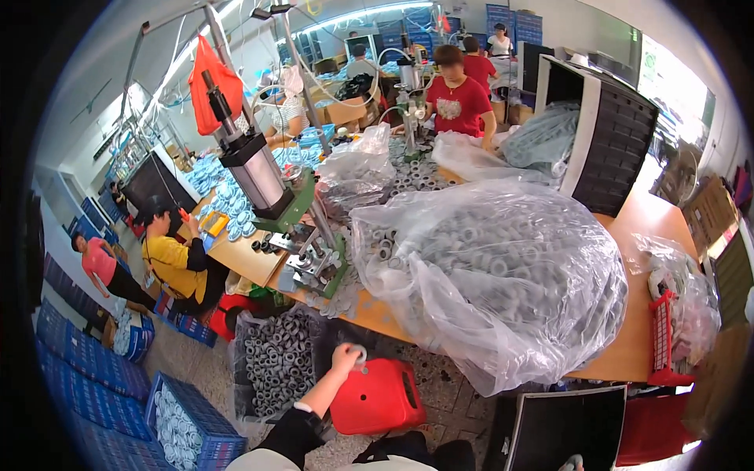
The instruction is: Operating a pneumatic press to assemble small rubber components and collecting parts from the floor.
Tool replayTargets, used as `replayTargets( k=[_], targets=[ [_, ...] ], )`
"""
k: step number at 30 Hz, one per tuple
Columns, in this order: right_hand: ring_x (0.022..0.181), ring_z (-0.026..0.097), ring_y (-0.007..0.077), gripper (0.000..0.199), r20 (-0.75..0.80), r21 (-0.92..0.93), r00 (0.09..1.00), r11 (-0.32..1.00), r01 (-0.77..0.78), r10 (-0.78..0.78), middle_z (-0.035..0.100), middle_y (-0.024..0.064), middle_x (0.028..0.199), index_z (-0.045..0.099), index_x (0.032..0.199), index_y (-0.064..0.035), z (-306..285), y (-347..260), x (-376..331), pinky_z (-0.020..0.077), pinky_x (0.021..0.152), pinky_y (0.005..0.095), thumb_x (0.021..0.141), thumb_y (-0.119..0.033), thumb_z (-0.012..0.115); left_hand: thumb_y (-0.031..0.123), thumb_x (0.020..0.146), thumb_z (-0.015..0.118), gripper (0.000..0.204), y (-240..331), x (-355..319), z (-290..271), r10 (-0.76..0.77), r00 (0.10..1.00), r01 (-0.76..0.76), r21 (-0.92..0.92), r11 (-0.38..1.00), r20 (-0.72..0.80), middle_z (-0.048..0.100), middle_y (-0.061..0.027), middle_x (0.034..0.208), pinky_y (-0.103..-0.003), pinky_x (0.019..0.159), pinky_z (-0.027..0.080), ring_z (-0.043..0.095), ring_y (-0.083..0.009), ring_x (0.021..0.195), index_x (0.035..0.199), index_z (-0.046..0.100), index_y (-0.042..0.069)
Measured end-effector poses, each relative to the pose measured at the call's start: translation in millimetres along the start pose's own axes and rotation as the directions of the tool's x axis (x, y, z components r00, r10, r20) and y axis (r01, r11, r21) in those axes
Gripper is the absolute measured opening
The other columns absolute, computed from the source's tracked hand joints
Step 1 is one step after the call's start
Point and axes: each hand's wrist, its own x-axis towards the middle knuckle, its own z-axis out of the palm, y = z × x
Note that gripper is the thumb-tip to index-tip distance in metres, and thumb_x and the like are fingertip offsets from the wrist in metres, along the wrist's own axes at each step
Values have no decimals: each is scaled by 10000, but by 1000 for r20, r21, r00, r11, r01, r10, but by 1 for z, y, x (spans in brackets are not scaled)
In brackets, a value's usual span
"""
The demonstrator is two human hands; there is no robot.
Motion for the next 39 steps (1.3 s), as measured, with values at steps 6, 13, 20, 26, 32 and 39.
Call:
replayTargets(
  k=[6, 13, 20, 26, 32, 39],
  targets=[
    [371, 137, 30, 262, -219, 126, 971, 984, 127, -97, 191, -95, 557, 384, 706, -165, 124, -2, 37, 123, 291, 189, 948, -64, 392, 147, 818, 588, 321, 165, 112, 63, -20, 994, 91, -710, 698, 107, 568, -155, 995, -342, 647, 557, 620, -252, 823, 1090, 517, -8],
    [502, 391, 45, 125, 153, -358, 947, 910, -212, 281, 403, -44, 642, 488, 791, -113, 195, 25, 276, 313, 425, 186, 912, -89, 472, 294, 819, 488, 339, 143, 199, 148, 259, 917, -191, 236, 953, -304, 613, -223, 946, -454, 785, 439, 580, -365, 862, 953, 617, 11],
    [664, 426, 67, 41, 306, -466, 906, 876, -126, 293, 438, -13, 817, 508, 920, -110, 232, 96, 373, 346, 564, 206, 881, -122, 519, 173, 855, 606, 186, 157, 73, 114, 407, 913, -373, -373, 849, 13, 629, -24, 940, -250, 787, 463, 580, -105, 902, 989, 627, 45],
    [803, 457, 86, 183, 261, -610, 964, 781, 133, 40, 468, 14, 968, 525, 1030, -107, 208, 29, 366, 373, 683, 222, 855, -150, 558, 82, 856, 513, 124, 123, 53, 33, 24, 981, -116, -478, 871, -194, 601, -39, 672, -262, 513, 459, 566, -127, 558, 927, 607, 41],
    [942, 487, 105, 325, 324, -704, 892, 550, 450, -314, 498, 41, 1118, 542, 1141, -105, 220, -33, 323, 401, 802, 239, 829, -178, 598, 237, 900, 537, 255, 102, 70, -6, 95, 971, -129, -150, 980, -218, 649, -70, 681, -236, 562, 485, 598, -117, 554, 894, 645, 6],
    [895, 455, 76, 373, 317, -809, 822, 318, 495, -473, 469, -7, 1104, 502, 1187, -70, 268, 19, 342, 357, 790, 184, 846, -201, 579, 228, 890, 570, 224, 87, 148, -25, 5, 997, -8, 35, 999, 74, 643, -39, 732, -253, 594, 472, 606, -112, 675, 913, 630, 14]
  ],
)
